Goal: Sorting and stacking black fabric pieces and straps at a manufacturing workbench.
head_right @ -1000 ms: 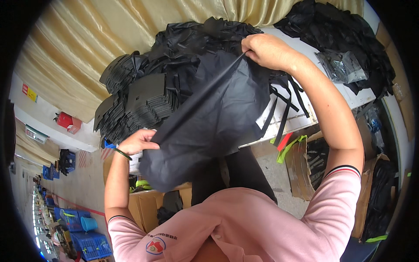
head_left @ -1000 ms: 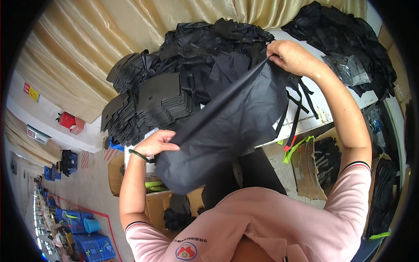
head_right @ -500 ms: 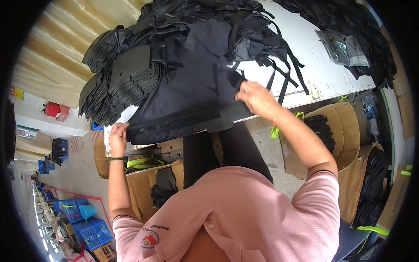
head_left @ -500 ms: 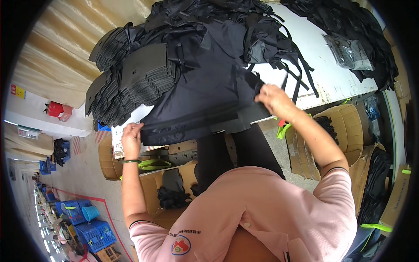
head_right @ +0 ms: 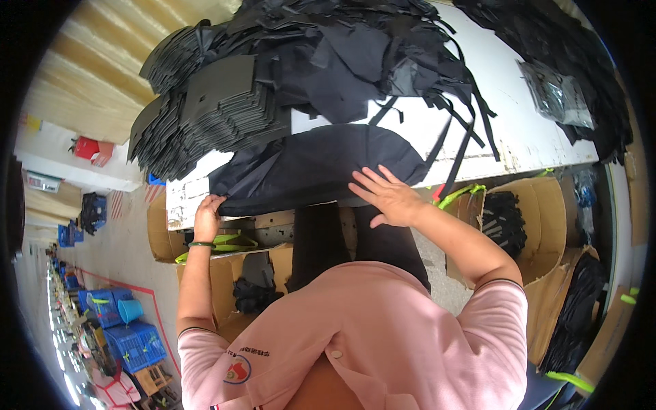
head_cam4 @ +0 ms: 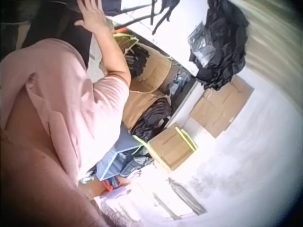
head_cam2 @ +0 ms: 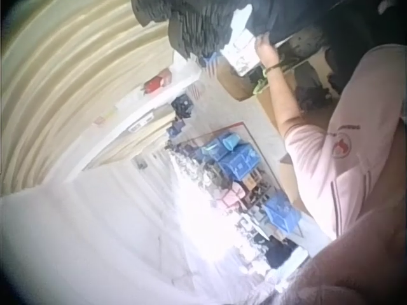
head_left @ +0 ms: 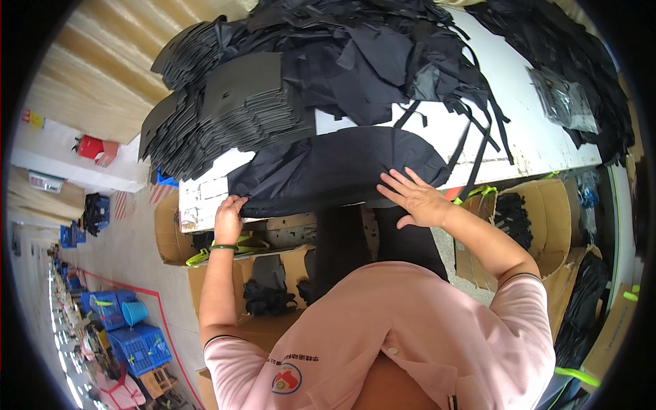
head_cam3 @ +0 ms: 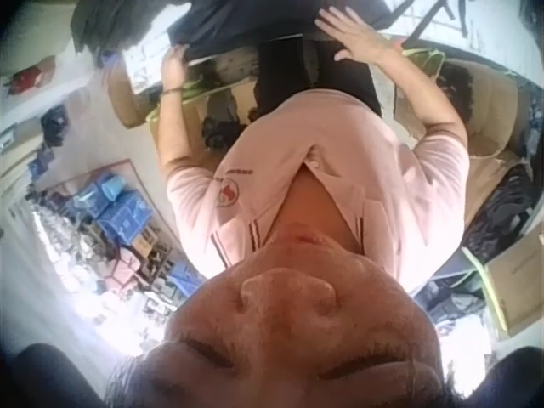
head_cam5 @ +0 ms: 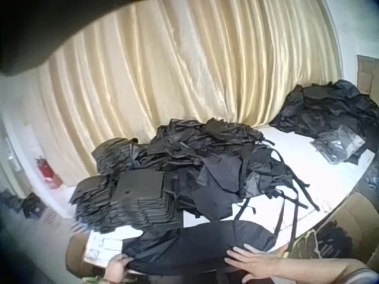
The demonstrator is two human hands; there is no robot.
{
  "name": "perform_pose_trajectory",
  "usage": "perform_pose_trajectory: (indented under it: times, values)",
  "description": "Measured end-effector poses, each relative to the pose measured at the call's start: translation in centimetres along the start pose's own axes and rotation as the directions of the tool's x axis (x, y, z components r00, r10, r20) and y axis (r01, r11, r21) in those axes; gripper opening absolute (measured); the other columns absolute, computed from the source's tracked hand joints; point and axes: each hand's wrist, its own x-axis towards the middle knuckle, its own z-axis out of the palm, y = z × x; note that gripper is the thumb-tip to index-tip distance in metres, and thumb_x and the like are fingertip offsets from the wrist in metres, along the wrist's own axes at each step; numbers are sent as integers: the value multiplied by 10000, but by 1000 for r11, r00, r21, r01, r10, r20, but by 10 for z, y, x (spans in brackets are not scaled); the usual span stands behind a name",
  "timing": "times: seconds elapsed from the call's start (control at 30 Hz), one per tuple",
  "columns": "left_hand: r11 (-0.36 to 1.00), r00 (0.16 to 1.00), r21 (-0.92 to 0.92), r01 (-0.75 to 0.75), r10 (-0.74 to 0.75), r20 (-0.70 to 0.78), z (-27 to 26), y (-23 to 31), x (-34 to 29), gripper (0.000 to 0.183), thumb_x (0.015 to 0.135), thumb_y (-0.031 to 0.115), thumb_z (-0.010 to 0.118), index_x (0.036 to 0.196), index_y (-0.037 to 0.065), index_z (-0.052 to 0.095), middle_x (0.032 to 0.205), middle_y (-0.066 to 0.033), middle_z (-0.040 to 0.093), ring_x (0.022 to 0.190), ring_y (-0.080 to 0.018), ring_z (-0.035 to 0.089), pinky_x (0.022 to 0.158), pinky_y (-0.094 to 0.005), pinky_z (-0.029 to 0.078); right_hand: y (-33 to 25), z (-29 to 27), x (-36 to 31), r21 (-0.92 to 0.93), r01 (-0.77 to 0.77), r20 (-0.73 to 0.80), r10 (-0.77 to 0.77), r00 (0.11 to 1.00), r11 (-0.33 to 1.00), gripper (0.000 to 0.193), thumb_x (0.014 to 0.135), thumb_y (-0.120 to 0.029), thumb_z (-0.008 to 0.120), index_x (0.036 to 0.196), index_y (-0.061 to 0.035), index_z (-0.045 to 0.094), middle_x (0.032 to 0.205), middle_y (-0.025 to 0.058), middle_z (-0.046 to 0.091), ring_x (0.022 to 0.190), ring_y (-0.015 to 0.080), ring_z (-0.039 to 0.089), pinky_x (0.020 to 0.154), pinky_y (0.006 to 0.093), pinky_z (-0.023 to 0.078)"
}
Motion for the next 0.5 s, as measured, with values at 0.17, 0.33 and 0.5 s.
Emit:
perform_pose_trajectory:
  times: [0.17, 0.33, 0.5]
  values:
    - [992, 989, 125, -7, 25, -149, -32, -27, 4, 335, 705, -103, 532, 939, 70, 698, 982, -116, 656, 940, -322, 619, 879, -397, 496, 3, -14, 7, 39, -15, 88, 11, 996, 999, 920, 773, -430, 710, 1494, -122, 228, 1549, 123, 213, 1449, 286, 146, 1170, 478, 132]
    - [967, 881, 74, -243, 252, -401, -76, 67, 45, 435, 717, -114, 557, 1077, 94, 685, 1179, -120, 628, 1052, -296, 625, 893, -368, 524, -28, -87, 67, 523, 194, -266, -57, 962, 830, 863, 792, -270, 737, 1473, -86, 240, 1444, 174, 404, 1372, 328, 333, 1120, 431, 269]
    - [814, 795, -80, -575, 532, -292, -84, 151, 98, 481, 728, -86, 578, 1178, 79, 615, 1313, -155, 523, 1113, -324, 584, 935, -386, 492, -63, -65, 171, 916, 397, -398, 12, 917, 53, 620, 869, -48, 644, 1400, -7, 327, 1176, 132, 600, 1053, 160, 587, 891, 282, 464]
